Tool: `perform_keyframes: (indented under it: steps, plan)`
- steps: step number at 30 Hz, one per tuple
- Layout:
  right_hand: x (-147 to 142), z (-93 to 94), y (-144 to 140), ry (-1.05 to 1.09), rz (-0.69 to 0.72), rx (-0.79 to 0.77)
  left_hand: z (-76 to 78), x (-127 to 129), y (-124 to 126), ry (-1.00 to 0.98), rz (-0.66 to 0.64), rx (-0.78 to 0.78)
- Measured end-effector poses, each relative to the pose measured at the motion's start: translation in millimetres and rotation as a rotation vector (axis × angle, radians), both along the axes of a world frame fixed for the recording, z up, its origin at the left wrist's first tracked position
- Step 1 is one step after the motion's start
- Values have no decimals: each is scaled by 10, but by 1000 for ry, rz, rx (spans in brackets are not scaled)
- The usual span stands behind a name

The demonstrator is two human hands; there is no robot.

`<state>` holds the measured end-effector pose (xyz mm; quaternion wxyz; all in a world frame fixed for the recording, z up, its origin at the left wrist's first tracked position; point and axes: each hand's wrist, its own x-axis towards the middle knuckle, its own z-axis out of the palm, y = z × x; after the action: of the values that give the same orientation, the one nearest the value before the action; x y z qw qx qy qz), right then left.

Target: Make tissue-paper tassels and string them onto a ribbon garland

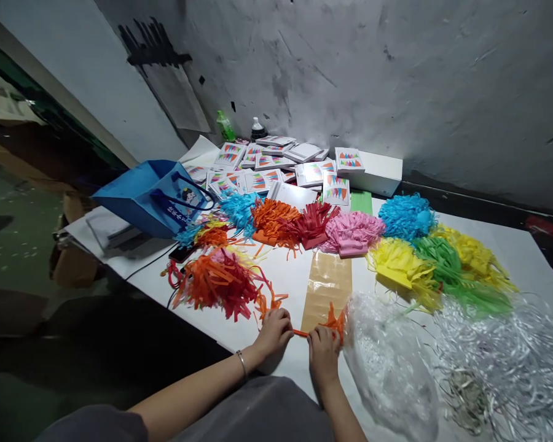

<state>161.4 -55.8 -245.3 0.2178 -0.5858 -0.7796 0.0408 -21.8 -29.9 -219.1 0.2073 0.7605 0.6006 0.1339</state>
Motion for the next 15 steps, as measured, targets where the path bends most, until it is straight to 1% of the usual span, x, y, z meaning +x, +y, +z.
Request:
perform_keyframes:
  steps: [2,5,8,10,12,13,15]
  plan:
    - [-6,38,8,-12,-48,-2,31,33,38,33,24,-29]
    - [-41,93,45,-35,-121,-4,63,85,109,90,3,-54]
    - [-70,113,74,-54,-153,4,89,162,159,158,-13,-56]
    - [-73,96,77,-64,-125,13,100,218,171,196,-22,-44]
    - [-64,59,70,-71,-52,24,98,251,165,213,-54,-26]
    - [-56,36,64,-73,-7,33,90,253,155,216,-89,-15]
    - [-39,-11,52,-69,69,55,60,227,124,223,-209,29]
